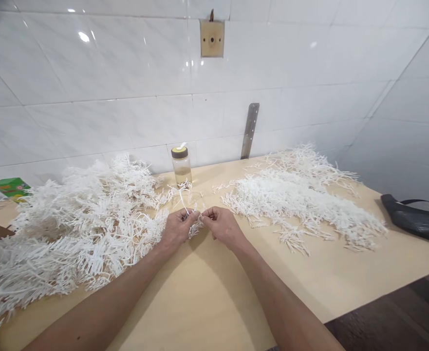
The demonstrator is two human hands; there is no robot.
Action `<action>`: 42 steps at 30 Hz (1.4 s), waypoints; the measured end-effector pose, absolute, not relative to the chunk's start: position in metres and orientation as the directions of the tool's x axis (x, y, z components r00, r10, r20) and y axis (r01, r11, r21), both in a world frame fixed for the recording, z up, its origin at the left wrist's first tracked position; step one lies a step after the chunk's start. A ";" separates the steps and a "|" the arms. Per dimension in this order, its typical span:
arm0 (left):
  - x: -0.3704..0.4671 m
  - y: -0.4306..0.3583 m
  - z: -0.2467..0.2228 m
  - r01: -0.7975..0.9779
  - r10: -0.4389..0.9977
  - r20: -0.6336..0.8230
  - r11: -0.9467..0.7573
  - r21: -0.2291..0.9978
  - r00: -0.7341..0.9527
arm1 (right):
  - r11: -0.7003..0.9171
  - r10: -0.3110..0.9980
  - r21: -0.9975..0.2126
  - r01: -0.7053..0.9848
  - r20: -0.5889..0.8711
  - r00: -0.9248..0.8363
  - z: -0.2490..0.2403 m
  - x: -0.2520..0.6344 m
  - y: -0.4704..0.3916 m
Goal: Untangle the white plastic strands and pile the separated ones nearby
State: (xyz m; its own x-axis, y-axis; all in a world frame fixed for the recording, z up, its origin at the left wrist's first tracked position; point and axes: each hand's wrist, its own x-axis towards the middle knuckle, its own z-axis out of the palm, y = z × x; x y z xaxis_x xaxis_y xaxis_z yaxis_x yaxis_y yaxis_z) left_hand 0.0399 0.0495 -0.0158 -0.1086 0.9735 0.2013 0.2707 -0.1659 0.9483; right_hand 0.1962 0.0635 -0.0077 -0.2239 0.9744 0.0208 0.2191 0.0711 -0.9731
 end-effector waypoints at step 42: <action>0.041 0.053 -0.013 0.087 0.995 0.085 -0.081 0.993 -0.044 | 0.006 0.995 -0.964 0.266 -0.020 -0.095 -0.001 0.194 0.063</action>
State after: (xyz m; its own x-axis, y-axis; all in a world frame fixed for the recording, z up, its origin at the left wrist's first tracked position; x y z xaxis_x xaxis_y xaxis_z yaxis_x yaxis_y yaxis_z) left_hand 0.0408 0.0529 -0.0135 -0.0438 0.9954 0.0849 0.0872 -0.0808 0.9929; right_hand 0.1941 0.0627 -0.0011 -0.0953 0.9952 -0.0199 0.2660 0.0062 -0.9639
